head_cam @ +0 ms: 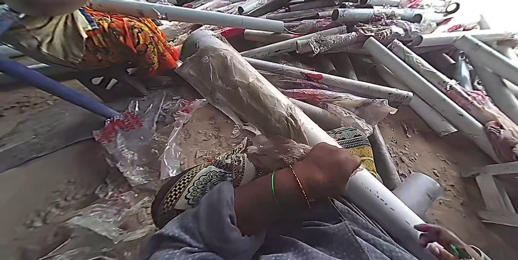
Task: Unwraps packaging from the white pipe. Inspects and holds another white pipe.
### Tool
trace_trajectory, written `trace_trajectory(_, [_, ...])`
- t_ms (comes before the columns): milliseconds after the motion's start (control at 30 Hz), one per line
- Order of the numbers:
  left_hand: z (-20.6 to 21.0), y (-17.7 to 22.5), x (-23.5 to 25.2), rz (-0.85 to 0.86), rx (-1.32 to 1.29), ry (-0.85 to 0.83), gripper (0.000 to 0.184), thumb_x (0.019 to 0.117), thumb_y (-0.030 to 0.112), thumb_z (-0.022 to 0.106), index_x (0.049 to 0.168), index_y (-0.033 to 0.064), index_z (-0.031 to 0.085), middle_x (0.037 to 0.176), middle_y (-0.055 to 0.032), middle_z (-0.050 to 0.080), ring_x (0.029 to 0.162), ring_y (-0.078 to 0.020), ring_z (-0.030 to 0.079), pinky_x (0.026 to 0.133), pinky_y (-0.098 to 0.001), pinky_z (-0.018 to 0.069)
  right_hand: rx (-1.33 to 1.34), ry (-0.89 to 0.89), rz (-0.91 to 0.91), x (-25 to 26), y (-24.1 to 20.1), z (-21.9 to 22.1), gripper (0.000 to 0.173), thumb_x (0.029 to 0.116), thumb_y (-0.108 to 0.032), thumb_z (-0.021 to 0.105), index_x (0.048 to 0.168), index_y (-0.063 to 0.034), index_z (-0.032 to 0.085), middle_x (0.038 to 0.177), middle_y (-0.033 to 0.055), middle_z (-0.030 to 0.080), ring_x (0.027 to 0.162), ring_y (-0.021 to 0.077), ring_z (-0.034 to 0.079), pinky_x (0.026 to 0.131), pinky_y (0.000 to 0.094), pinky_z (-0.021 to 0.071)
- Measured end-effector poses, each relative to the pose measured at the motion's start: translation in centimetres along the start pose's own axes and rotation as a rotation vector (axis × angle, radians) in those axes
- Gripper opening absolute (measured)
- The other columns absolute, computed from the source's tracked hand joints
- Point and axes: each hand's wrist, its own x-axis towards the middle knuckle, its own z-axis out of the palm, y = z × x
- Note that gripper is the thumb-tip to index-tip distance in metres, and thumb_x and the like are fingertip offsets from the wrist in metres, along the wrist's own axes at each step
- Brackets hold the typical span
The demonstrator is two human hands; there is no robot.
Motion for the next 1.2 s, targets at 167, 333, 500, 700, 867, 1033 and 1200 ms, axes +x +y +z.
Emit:
trace_trajectory(167, [2.1, 1.8, -1.0, 0.145, 0.171, 0.257, 0.008, 0.0797, 0.007, 0.070, 0.086, 0.0028, 0.067, 0.072, -0.0127, 0.064, 0.067, -0.0292, 0.068, 0.059, -0.0433, 0.0497, -0.339, 0.491, -0.512, 7.0, -4.9, 4.4, 0.048, 0.0959, -0.038, 0.060, 0.121, 0.0027, 0.062, 0.094, -0.0007, 0.069, 0.078, -0.0059, 0.059, 0.070, 0.0141, 0.0488])
trace_trajectory(333, [2.8, 0.3, -3.2, 0.077, 0.241, 0.360, 0.014, 0.0710, 0.009, 0.074, 0.081, 0.0035, 0.067, 0.068, -0.0117, 0.065, 0.063, -0.0285, 0.068, 0.054, -0.0428, 0.0493, -0.508, 0.512, -0.583, 10.3, -4.7, 10.0, 0.042, 0.0993, -0.031, 0.050, 0.113, 0.0026, 0.070, 0.091, 0.0162, 0.072, 0.076, 0.0291, 0.068, 0.066, 0.0499, 0.0532])
trace_trajectory(500, [2.5, 0.2, -5.4, 0.102, 0.275, 0.459, 0.011, 0.0714, 0.014, 0.069, 0.077, 0.0065, 0.063, 0.062, -0.0077, 0.058, 0.053, -0.0246, 0.062, 0.043, -0.0378, 0.0448, -0.562, 0.541, -0.656, 9.7, -4.3, 10.9, 0.039, 0.1015, -0.032, 0.048, 0.105, -0.0015, 0.072, 0.094, 0.0153, 0.072, 0.078, 0.0282, 0.070, 0.062, 0.0450, 0.0548])
trace_trajectory(700, [-2.1, 0.8, -8.3, -0.008, 0.067, 0.312, 0.015, 0.0703, 0.010, 0.069, 0.084, 0.0081, 0.064, 0.069, -0.0055, 0.059, 0.059, -0.0217, 0.063, 0.047, -0.0386, 0.0488, -0.553, 0.593, -0.809, 8.9, -3.8, 11.4, 0.035, 0.1025, -0.034, 0.048, 0.101, -0.0062, 0.069, 0.089, 0.0136, 0.070, 0.075, 0.0225, 0.067, 0.059, 0.0326, 0.0521])
trace_trajectory(867, [-5.6, 1.6, -8.0, -0.070, 0.274, 0.195, 0.014, 0.0698, 0.012, 0.066, 0.083, 0.0091, 0.064, 0.067, -0.0051, 0.057, 0.056, -0.0227, 0.062, 0.044, -0.0391, 0.0460, -0.516, 0.609, -0.807, 8.6, -3.7, 11.7, 0.036, 0.1026, -0.036, 0.048, 0.100, -0.0074, 0.070, 0.089, 0.0135, 0.070, 0.074, 0.0217, 0.066, 0.059, 0.0310, 0.0512])
trace_trajectory(1033, [-11.2, 3.2, -4.8, -0.324, 0.244, -0.181, 0.008, 0.0871, 0.012, 0.069, 0.095, 0.0131, 0.068, 0.072, -0.0014, 0.059, 0.065, -0.0187, 0.058, 0.055, -0.0393, 0.0423, -0.500, 0.610, -0.813, 8.8, -3.7, 11.5, 0.037, 0.1041, -0.040, 0.047, 0.098, -0.0095, 0.068, 0.091, 0.0119, 0.071, 0.078, 0.0193, 0.068, 0.060, 0.0290, 0.0519])
trace_trajectory(1200, [-13.1, 3.3, -1.5, -0.280, 0.483, -0.305, 0.012, 0.0898, 0.017, 0.070, 0.101, 0.0160, 0.073, 0.081, -0.0018, 0.064, 0.073, -0.0198, 0.063, 0.058, -0.0401, 0.0462, -0.491, 0.583, -0.775, 9.3, -4.0, 11.2, 0.039, 0.1031, -0.040, 0.047, 0.093, -0.0083, 0.069, 0.090, 0.0137, 0.071, 0.077, 0.0231, 0.069, 0.057, 0.0331, 0.0513])
